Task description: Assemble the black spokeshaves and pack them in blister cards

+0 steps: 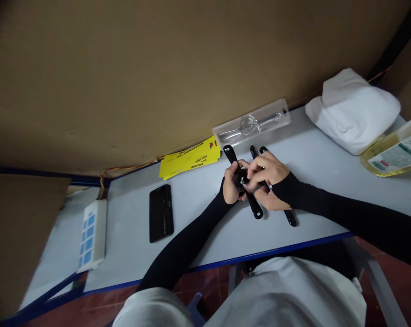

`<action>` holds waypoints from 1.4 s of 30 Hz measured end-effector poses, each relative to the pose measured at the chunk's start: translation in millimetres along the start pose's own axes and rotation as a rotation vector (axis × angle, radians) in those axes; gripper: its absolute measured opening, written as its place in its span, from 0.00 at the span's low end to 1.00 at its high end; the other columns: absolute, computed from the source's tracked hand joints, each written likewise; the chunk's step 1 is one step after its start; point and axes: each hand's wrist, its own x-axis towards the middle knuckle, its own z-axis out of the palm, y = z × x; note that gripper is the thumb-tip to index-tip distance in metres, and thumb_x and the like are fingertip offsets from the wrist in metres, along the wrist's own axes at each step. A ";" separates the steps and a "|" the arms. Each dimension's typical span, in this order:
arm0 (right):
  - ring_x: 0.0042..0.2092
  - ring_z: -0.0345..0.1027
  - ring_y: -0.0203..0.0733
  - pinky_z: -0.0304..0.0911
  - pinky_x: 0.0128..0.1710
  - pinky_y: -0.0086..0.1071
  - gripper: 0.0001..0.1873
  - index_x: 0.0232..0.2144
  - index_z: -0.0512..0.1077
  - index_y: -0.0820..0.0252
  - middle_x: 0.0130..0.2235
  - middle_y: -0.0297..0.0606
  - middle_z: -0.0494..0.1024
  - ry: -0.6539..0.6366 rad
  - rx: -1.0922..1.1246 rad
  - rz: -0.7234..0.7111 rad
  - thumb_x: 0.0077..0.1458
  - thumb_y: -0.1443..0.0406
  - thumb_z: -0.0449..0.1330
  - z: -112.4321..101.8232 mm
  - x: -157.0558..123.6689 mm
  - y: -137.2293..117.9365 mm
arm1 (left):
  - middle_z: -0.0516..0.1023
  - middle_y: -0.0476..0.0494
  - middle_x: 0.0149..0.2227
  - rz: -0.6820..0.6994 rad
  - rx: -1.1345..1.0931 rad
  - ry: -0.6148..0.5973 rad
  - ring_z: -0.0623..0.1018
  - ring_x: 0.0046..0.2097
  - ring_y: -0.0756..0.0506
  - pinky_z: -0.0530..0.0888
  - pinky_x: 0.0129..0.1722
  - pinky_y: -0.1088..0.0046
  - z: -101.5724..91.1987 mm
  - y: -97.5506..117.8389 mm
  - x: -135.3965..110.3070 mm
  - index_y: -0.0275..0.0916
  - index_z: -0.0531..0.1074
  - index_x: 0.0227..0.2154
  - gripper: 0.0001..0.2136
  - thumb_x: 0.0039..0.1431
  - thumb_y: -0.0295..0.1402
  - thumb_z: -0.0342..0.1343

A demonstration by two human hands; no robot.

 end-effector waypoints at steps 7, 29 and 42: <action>0.31 0.61 0.35 0.56 0.26 0.30 0.15 0.46 0.81 0.57 0.38 0.37 0.77 0.062 0.038 0.248 0.54 0.65 0.67 7.7 1.4 -10.1 | 0.71 0.51 0.18 0.080 0.018 0.050 0.62 0.11 0.53 0.55 0.08 0.77 2.4 -3.6 -0.4 0.39 0.69 0.29 0.26 0.67 0.59 0.50; 0.30 0.66 0.32 0.63 0.27 0.28 0.09 0.43 0.83 0.52 0.37 0.34 0.79 0.093 0.006 0.155 0.63 0.67 0.65 24.3 -1.7 8.2 | 0.69 0.55 0.18 0.029 0.037 0.061 0.61 0.09 0.52 0.53 0.05 0.77 3.9 -0.4 -0.6 0.40 0.68 0.31 0.26 0.63 0.62 0.51; 0.36 0.65 0.41 0.64 0.34 0.35 0.07 0.31 0.78 0.55 0.33 0.35 0.78 0.118 -0.108 -0.035 0.51 0.72 0.67 4.5 0.8 4.6 | 0.74 0.50 0.22 0.052 -0.004 0.027 0.62 0.11 0.54 0.55 0.06 0.78 2.9 -0.7 1.2 0.38 0.69 0.31 0.27 0.64 0.61 0.50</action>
